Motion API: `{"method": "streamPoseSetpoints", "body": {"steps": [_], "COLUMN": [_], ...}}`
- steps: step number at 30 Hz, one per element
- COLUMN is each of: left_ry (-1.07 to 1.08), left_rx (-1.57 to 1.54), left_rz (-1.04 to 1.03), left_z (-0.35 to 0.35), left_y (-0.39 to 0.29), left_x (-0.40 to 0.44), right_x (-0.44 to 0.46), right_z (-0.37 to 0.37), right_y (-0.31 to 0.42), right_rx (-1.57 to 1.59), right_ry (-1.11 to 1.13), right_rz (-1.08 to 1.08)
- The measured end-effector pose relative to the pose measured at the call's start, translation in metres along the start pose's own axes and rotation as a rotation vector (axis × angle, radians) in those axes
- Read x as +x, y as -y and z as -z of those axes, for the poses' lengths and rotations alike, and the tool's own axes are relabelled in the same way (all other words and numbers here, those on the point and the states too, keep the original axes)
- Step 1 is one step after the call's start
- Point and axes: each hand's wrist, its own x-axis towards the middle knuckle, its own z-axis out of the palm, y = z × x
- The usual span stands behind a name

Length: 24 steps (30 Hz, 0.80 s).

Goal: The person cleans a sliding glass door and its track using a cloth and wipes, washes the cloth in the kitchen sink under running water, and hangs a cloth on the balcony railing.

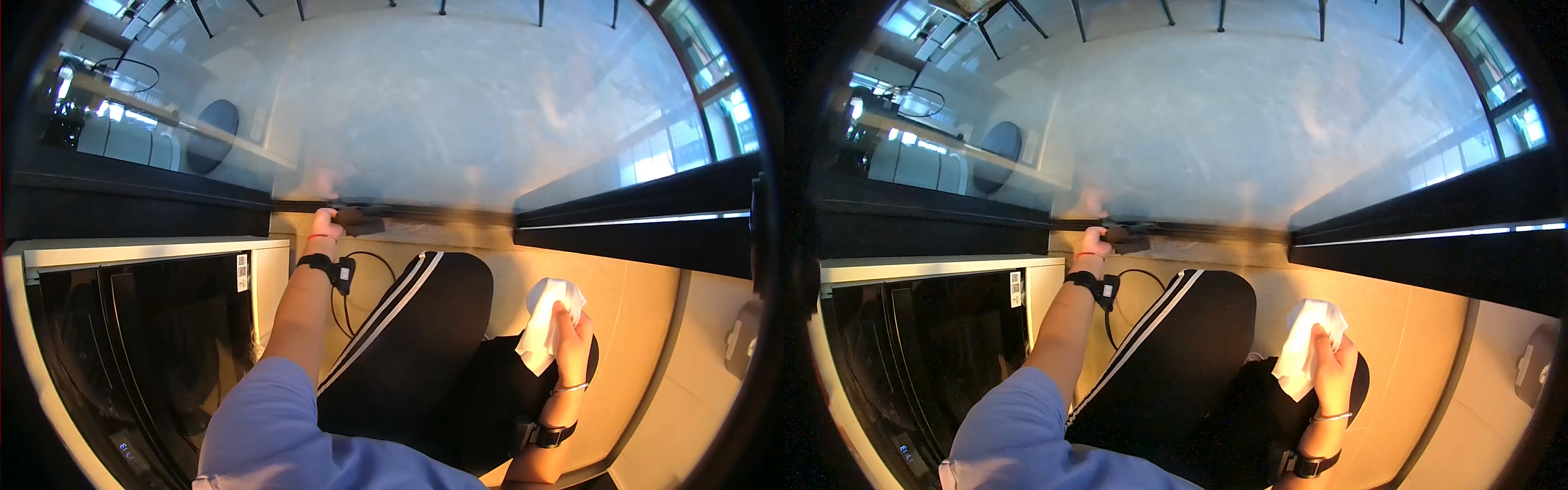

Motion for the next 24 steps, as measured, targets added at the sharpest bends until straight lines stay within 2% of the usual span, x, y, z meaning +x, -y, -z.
{"method": "streamPoseSetpoints", "body": {"steps": [2,3,5,6,8,10,11,12,13,15,16,18,20,22,23,24], "left_ry": [0.053,-0.115,-0.237,-0.236,-0.106,0.174,0.387,0.659,0.866,1.09,1.107,1.229,1.263,1.191,1.132,1.13], "left_rx": [0.522,0.095,-0.514,-0.517,-0.459,-0.4,-0.372,-0.146,-0.046,0.176,0.176,0.369,0.366,0.34,0.392,0.397], "left_rz": [-0.139,0.0,0.185,0.189,0.219,0.263,0.297,0.282,0.258,0.086,0.092,0.069,0.143,0.195,0.112,0.115], "left_z": [0.007,-0.025,-0.071,-0.084,-0.104,-0.14,-0.163,-0.185,-0.216,-0.247,-0.254,-0.254,-0.246,-0.235,-0.229,-0.215], "left_y": [0.034,0.024,-0.003,-0.006,-0.004,-0.012,-0.02,-0.027,-0.052,-0.091,-0.098,-0.113,-0.126,-0.136,-0.139,-0.136], "left_x": [0.028,0.009,-0.034,-0.043,-0.06,-0.08,-0.095,-0.101,-0.125,-0.153,-0.163,-0.176,-0.186,-0.192,-0.194,-0.188], "right_x": [0.001,0.001,-0.001,-0.001,-0.002,-0.001,-0.001,0.001,0.001,0.001,0.0,0.0,0.001,0.001,0.001,0.001], "right_z": [0.002,0.002,-0.002,-0.003,-0.004,-0.004,-0.004,-0.004,-0.003,-0.001,0.0,-0.001,0.001,0.002,0.003,0.003], "right_y": [0.0,0.002,0.008,0.01,0.012,0.01,0.011,0.01,0.009,0.004,0.005,0.006,-0.008,-0.012,-0.014,-0.016], "right_rx": [-0.03,-0.035,-0.019,-0.025,0.02,0.013,0.002,0.002,-0.018,-0.044,-0.045,-0.013,0.001,0.015,0.02,0.018], "right_ry": [0.034,0.028,0.026,0.025,0.026,0.03,0.035,0.024,0.042,0.053,0.036,0.043,0.027,0.018,0.016,0.011], "right_rz": [-0.004,-0.009,0.003,0.003,-0.025,-0.01,0.006,0.003,0.013,0.047,0.043,0.013,0.021,0.012,0.01,0.017]}}
